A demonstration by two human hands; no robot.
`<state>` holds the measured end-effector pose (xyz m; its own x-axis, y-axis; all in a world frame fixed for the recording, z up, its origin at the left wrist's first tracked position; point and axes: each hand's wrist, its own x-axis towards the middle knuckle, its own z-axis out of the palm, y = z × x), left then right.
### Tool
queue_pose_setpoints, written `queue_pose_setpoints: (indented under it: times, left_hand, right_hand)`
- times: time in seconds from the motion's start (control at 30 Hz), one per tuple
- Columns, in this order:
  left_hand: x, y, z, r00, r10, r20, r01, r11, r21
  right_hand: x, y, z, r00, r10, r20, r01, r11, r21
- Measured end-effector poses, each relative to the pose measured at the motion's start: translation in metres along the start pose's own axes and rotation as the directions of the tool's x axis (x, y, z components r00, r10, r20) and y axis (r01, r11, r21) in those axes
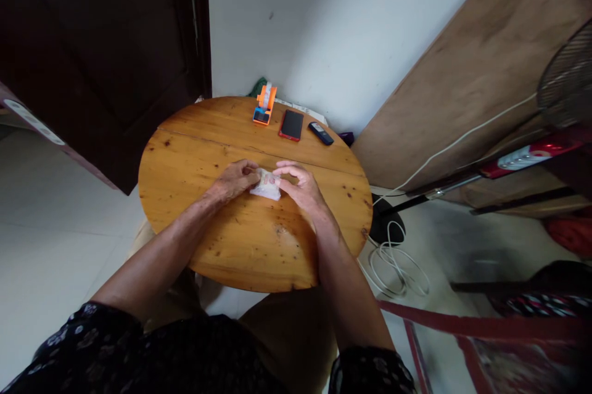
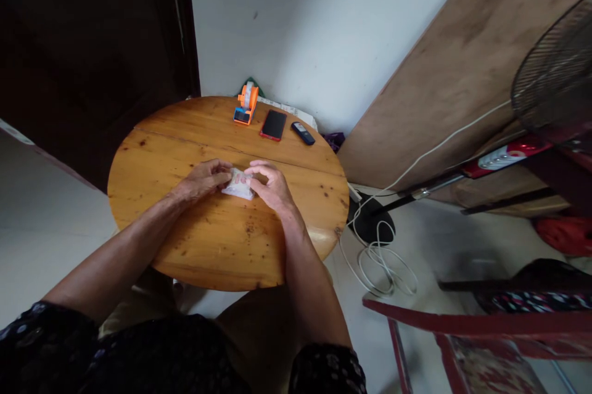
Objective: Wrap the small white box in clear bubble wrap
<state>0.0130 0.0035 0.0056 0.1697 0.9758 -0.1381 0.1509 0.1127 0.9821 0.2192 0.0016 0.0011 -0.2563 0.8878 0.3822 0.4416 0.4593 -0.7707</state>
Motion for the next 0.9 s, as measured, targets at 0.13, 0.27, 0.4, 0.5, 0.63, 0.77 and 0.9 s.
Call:
queue_pose_setpoints:
  times: [0.13,0.27,0.4,0.5,0.63,0.77,0.9]
  left_hand:
    - [0.002,-0.005,0.001,0.999,0.040,-0.004,-0.040,0.999,0.028]
    - [0.003,-0.009,0.002,0.998,0.064,0.028,-0.066,0.996,0.060]
    - [0.001,-0.007,0.002,0.994,0.107,0.024,-0.110,0.980,0.166]
    - [-0.002,-0.004,0.003,0.988,0.156,-0.006,-0.146,0.940,0.308]
    - [-0.005,-0.004,0.005,0.981,0.175,0.086,-0.193,0.933,0.305]
    - [-0.006,-0.009,0.006,0.959,0.181,0.217,-0.214,0.966,0.142]
    - [-0.009,-0.008,0.007,0.936,0.178,0.303,-0.192,0.981,0.018]
  right_hand:
    - [0.000,-0.002,0.006,0.997,-0.052,-0.048,0.050,0.998,-0.042]
    - [-0.001,-0.005,0.009,0.994,-0.066,-0.088,0.065,0.998,-0.014]
    - [-0.001,-0.008,0.010,0.993,-0.017,-0.115,0.024,0.998,0.053]
    - [0.000,-0.009,0.010,0.992,-0.005,-0.129,0.017,0.995,0.097]
    - [0.000,-0.010,0.010,0.987,0.034,-0.159,-0.003,0.982,0.189]
    - [0.001,-0.007,0.008,0.968,0.091,-0.232,-0.024,0.961,0.275]
    - [0.003,-0.003,0.006,0.935,0.158,-0.318,-0.034,0.932,0.362]
